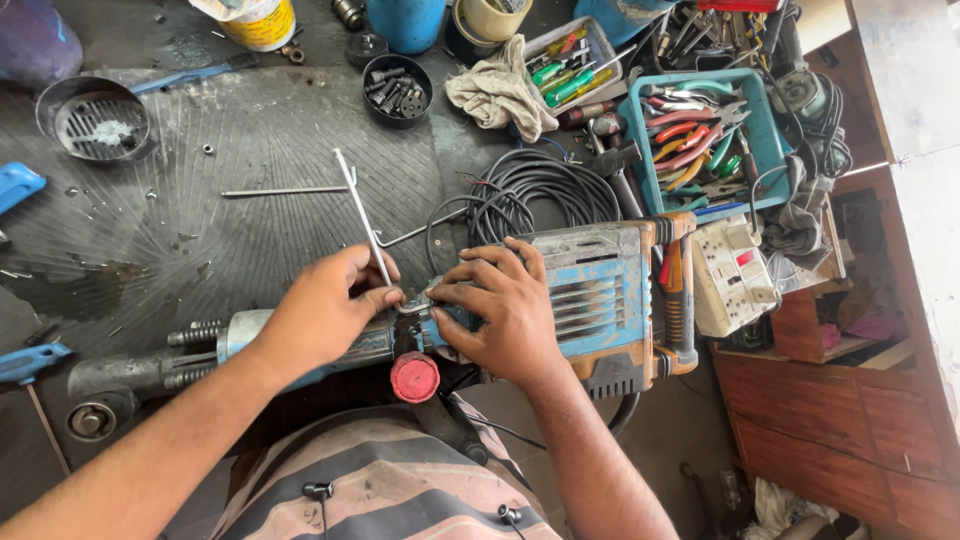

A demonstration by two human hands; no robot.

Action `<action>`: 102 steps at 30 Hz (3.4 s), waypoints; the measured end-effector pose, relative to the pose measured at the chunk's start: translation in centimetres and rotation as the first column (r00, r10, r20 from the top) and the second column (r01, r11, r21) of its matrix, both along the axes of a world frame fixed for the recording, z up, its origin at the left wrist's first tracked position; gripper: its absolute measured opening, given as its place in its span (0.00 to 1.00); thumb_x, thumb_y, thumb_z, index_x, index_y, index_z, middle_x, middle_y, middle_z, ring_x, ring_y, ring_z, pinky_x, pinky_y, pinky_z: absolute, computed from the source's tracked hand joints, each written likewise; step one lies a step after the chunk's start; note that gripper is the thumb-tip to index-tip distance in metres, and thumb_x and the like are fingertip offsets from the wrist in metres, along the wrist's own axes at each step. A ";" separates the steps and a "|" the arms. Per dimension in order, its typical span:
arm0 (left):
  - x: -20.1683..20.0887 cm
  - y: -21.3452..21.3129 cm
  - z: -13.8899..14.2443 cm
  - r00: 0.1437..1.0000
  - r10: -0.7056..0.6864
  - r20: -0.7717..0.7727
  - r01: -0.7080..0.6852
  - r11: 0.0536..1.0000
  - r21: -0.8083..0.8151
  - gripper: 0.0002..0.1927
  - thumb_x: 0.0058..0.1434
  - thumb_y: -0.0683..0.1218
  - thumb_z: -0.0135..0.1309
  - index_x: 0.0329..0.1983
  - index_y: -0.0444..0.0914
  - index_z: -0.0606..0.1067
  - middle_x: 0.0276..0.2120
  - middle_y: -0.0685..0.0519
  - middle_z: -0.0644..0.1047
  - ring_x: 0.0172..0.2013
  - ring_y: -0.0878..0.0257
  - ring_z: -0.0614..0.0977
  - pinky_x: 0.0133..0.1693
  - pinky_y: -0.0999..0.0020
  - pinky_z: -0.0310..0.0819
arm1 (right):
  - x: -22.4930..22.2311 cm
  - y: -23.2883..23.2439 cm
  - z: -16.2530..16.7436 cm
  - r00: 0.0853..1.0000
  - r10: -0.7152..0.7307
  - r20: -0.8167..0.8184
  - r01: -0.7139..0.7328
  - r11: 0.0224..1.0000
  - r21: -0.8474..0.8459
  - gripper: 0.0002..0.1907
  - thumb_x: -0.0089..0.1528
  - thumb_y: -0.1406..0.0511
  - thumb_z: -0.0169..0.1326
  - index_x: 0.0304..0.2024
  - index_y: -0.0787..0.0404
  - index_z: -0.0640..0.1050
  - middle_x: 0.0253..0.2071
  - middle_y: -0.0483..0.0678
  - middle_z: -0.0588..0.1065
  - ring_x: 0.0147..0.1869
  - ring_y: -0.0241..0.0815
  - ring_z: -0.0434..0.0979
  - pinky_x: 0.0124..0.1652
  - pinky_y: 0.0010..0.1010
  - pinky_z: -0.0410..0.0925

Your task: The person works on a blue demolition hammer lying on a cluttered workbench, using hex keys to loosen and tighten bolts on the tool's housing. They reposition the tool, adjust its side handle, and continue turning the hex keys on different fasteners.

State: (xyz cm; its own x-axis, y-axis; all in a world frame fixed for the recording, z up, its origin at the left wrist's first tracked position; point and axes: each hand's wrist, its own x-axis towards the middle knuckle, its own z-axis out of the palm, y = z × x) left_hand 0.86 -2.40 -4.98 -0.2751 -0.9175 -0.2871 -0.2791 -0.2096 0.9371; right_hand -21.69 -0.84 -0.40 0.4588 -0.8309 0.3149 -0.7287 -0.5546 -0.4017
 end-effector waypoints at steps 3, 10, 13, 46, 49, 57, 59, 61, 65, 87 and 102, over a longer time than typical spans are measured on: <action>-0.2 -1.2 -1.1 0.995 -0.038 -0.092 0.050 0.990 0.135 0.08 0.61 0.38 0.59 0.42 0.34 0.74 0.32 0.52 0.82 0.35 0.67 0.82 0.39 0.69 0.76 | 0.1 0.0 0.1 1.000 0.001 0.001 -0.001 1.000 -0.008 0.08 0.55 0.59 0.66 0.37 0.49 0.85 0.42 0.37 0.79 0.60 0.43 0.75 0.67 0.51 0.56; -0.1 -2.7 -1.4 0.973 -0.048 -0.226 0.115 0.949 0.292 0.06 0.63 0.38 0.56 0.42 0.35 0.74 0.32 0.51 0.82 0.35 0.67 0.83 0.39 0.71 0.77 | 0.0 -0.2 0.0 1.000 0.000 0.011 0.000 1.000 0.004 0.08 0.54 0.59 0.66 0.36 0.49 0.85 0.42 0.37 0.79 0.59 0.43 0.75 0.66 0.51 0.57; -0.2 -3.1 -1.1 0.972 -0.058 -0.227 0.130 0.939 0.320 0.06 0.63 0.38 0.56 0.42 0.35 0.75 0.32 0.51 0.82 0.35 0.67 0.83 0.39 0.71 0.77 | -0.1 -0.2 0.0 1.000 -0.006 0.013 0.006 1.000 0.003 0.08 0.54 0.59 0.66 0.36 0.49 0.85 0.42 0.37 0.79 0.59 0.43 0.75 0.66 0.51 0.57; 0.9 1.3 3.6 0.862 -0.138 0.487 0.506 0.249 -0.826 0.09 0.54 0.45 0.55 0.38 0.41 0.76 0.38 0.53 0.79 0.45 0.56 0.82 0.54 0.56 0.76 | -0.1 -0.3 -0.1 1.000 -0.002 0.013 0.002 1.000 -0.001 0.10 0.53 0.60 0.67 0.37 0.50 0.84 0.42 0.38 0.79 0.60 0.43 0.75 0.67 0.51 0.56; 0.9 1.3 3.0 0.930 -0.173 0.324 0.366 0.509 -0.779 0.10 0.54 0.41 0.56 0.40 0.38 0.76 0.38 0.51 0.81 0.43 0.56 0.84 0.48 0.61 0.78 | -0.3 -0.2 -0.2 1.000 -0.002 0.017 0.002 1.000 0.018 0.10 0.54 0.59 0.67 0.38 0.50 0.84 0.43 0.38 0.79 0.60 0.42 0.75 0.67 0.51 0.56; -0.7 -0.7 0.9 0.998 -0.063 -0.025 0.063 0.998 -0.014 0.05 0.63 0.38 0.56 0.40 0.35 0.73 0.34 0.51 0.85 0.39 0.67 0.87 0.42 0.70 0.80 | -0.1 -0.3 -0.1 1.000 0.003 0.013 -0.003 1.000 0.004 0.09 0.54 0.60 0.67 0.37 0.50 0.84 0.43 0.37 0.79 0.59 0.43 0.75 0.67 0.50 0.57; -0.5 -1.4 0.4 0.993 -0.088 -0.080 0.092 0.995 0.049 0.05 0.63 0.38 0.56 0.40 0.34 0.73 0.34 0.51 0.84 0.39 0.67 0.86 0.42 0.70 0.80 | -0.1 -0.3 0.0 1.000 -0.001 0.018 0.001 1.000 0.004 0.09 0.54 0.60 0.67 0.37 0.50 0.84 0.42 0.37 0.79 0.59 0.43 0.75 0.67 0.50 0.57; -0.4 -1.7 0.0 0.988 -0.105 -0.116 0.116 0.989 0.096 0.05 0.63 0.38 0.56 0.40 0.34 0.72 0.34 0.51 0.84 0.39 0.67 0.86 0.42 0.70 0.80 | -0.1 -0.3 0.0 1.000 -0.004 0.019 0.004 1.000 0.003 0.09 0.53 0.60 0.67 0.36 0.49 0.84 0.42 0.37 0.79 0.59 0.42 0.75 0.66 0.50 0.57; -0.1 -1.7 -0.7 0.973 -0.103 -0.204 0.142 0.973 0.184 0.05 0.63 0.36 0.54 0.41 0.34 0.72 0.35 0.51 0.83 0.40 0.66 0.85 0.44 0.70 0.79 | -0.2 -0.3 0.1 1.000 -0.005 0.027 0.004 1.000 0.012 0.09 0.53 0.60 0.67 0.36 0.49 0.84 0.42 0.37 0.79 0.59 0.42 0.75 0.66 0.50 0.57; 0.5 -1.1 1.0 0.910 -0.294 0.291 0.414 0.671 -0.616 0.10 0.54 0.37 0.57 0.36 0.45 0.78 0.32 0.61 0.81 0.36 0.66 0.84 0.53 0.54 0.68 | -0.2 -0.5 0.1 1.000 -0.003 0.018 0.003 1.000 0.018 0.09 0.53 0.60 0.67 0.36 0.50 0.84 0.42 0.38 0.79 0.59 0.43 0.75 0.66 0.50 0.57; 0.5 1.7 3.7 0.840 -0.046 0.541 0.538 0.201 -0.819 0.09 0.53 0.45 0.57 0.38 0.43 0.77 0.36 0.55 0.78 0.43 0.59 0.82 0.49 0.59 0.78 | -0.3 -0.3 -0.1 1.000 -0.004 0.023 0.004 1.000 0.010 0.09 0.54 0.60 0.67 0.36 0.50 0.84 0.42 0.37 0.79 0.59 0.42 0.75 0.66 0.49 0.57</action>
State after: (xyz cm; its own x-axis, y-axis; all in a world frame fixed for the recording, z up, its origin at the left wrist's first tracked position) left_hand 1.37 -0.67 -1.24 -0.7041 -0.4527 0.5471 -0.4139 0.8877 0.2018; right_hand -22.03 -1.09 -0.49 0.4484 -0.8356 0.3173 -0.7211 -0.5479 -0.4240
